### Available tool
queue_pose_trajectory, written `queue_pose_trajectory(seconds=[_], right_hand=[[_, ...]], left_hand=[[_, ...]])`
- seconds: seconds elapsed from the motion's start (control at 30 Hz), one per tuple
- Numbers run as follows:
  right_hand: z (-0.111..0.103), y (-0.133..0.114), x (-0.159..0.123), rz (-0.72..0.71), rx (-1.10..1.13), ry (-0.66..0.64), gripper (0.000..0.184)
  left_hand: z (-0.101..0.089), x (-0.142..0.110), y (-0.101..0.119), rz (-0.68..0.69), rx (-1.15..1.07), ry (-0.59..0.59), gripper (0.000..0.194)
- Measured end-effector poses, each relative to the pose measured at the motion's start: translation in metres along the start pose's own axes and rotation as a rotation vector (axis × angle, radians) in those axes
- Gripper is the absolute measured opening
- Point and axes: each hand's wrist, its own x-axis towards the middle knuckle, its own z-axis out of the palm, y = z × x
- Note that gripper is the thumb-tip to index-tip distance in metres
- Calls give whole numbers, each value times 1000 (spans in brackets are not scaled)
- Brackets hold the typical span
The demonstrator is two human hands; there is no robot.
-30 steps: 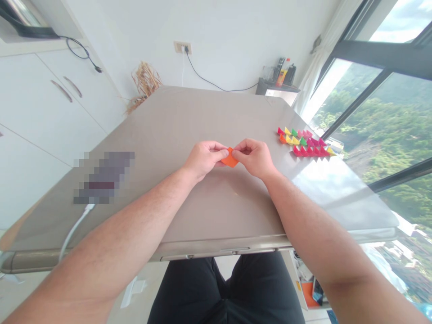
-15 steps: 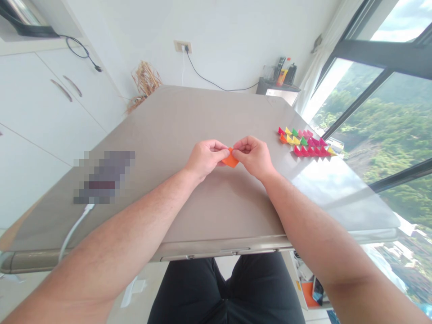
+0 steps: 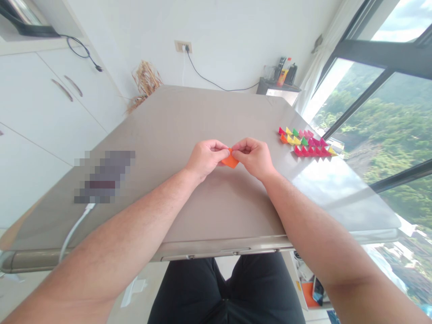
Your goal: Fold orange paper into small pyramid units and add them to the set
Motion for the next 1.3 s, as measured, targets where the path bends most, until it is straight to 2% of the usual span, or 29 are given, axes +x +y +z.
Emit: queue_pose_trajectory(seconds=[0.43, 0.57, 0.67, 0.8, 0.87, 1.03, 1.17, 1.3], right_hand=[[1, 0, -1, -42, -62, -13, 7], [-1, 1, -2, -78, -111, -59, 9], [-4, 1, -4, -116, -175, -134, 12], [-6, 1, -4, -122, -218, -188, 11], [-5, 3, -3, -114, -150, -173, 8], [-2, 5, 0, -37, 81, -84, 27], [-2, 1, -1, 33, 95, -68, 19], [0, 1, -1, 9, 137, -16, 23]], left_hand=[[-1, 2, -4, 40, 60, 12, 14], [-6, 2, -2, 114, 265, -4, 9], [-11, 1, 0, 164, 454, -76, 6], [-15, 0, 2, 180, 524, -162, 9], [-15, 0, 2, 211, 508, -137, 11], [-15, 1, 2, 304, 378, 13, 15], [-14, -1, 1, 335, 320, 54, 15], [-13, -2, 1, 332, 299, 82, 17]])
